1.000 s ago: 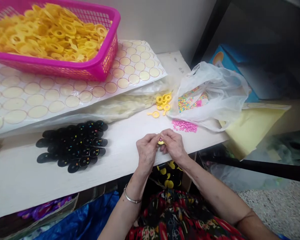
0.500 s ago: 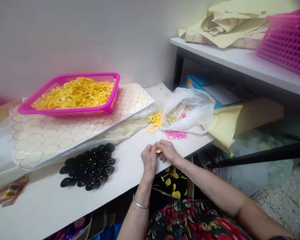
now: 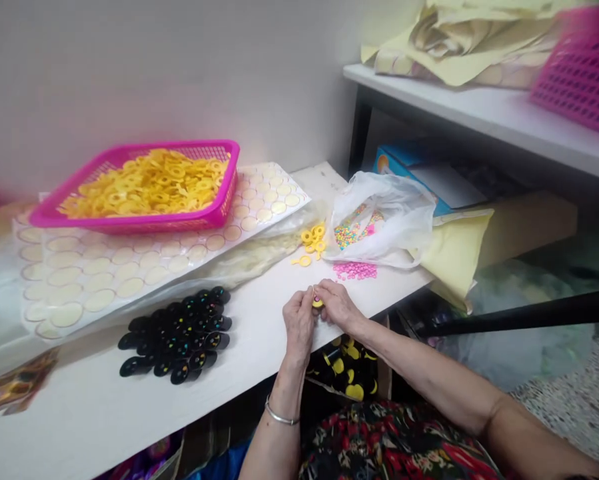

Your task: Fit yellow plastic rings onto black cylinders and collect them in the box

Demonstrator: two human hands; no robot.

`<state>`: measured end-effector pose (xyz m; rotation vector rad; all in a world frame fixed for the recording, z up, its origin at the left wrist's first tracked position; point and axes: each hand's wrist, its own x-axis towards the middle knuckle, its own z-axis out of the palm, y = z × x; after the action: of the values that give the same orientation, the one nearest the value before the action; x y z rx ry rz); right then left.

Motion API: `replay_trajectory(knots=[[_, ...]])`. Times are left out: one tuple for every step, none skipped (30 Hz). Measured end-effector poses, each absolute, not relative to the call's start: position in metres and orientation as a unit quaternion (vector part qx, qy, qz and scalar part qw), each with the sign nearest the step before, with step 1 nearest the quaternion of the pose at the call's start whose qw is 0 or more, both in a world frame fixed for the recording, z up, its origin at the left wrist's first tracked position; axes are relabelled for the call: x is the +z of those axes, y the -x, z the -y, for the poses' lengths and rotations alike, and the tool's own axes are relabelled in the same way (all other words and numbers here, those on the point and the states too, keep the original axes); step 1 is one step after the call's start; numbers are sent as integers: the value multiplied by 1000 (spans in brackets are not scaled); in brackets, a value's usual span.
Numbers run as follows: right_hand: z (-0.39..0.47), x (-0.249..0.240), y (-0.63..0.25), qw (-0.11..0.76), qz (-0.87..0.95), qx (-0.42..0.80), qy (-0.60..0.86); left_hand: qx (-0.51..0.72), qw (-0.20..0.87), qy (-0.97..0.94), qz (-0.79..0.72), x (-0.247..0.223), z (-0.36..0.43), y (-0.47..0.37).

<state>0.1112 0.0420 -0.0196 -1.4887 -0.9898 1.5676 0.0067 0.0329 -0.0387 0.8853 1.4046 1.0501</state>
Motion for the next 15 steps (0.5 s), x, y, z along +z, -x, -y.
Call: replay_trajectory(knots=[[-41,-21,-111,374,384,615,578,442,571,-386,-574,-37,-31,-4],[-40,-23,-111,380,379,618,574,435,587,-404,-550,-34,-30,-1],[-39,-24,-112,390,373,621,568,425,598,-430,-526,-31,-28,1],[-36,-23,-113,405,366,622,562,412,601,-460,-508,-28,-26,3],[-33,-21,-114,422,359,621,555,403,592,-490,-497,-24,-23,4],[-28,-19,-116,438,352,620,547,400,573,-519,-492,-20,-21,5],[-22,-14,-118,452,347,624,535,402,549,-545,-490,-16,-18,5],[-15,-10,-122,461,343,635,517,410,521,-567,-488,-11,-14,4],[-8,-4,-127,468,339,653,490,422,492,-585,-487,-6,-11,3],[-1,1,-133,476,334,674,455,434,463,-603,-483,-1,-7,2],[6,6,-140,486,326,695,418,445,436,-620,-476,4,-3,1],[12,10,-148,495,316,711,386,457,414,-636,-464,10,1,-1],[18,14,-155,500,310,723,363,467,397,-649,-450,15,5,-2],[24,16,-162,498,308,731,350,476,387,-661,-433,20,9,-3],[28,17,-168,489,311,740,343,483,383,-670,-414,24,12,-4]])
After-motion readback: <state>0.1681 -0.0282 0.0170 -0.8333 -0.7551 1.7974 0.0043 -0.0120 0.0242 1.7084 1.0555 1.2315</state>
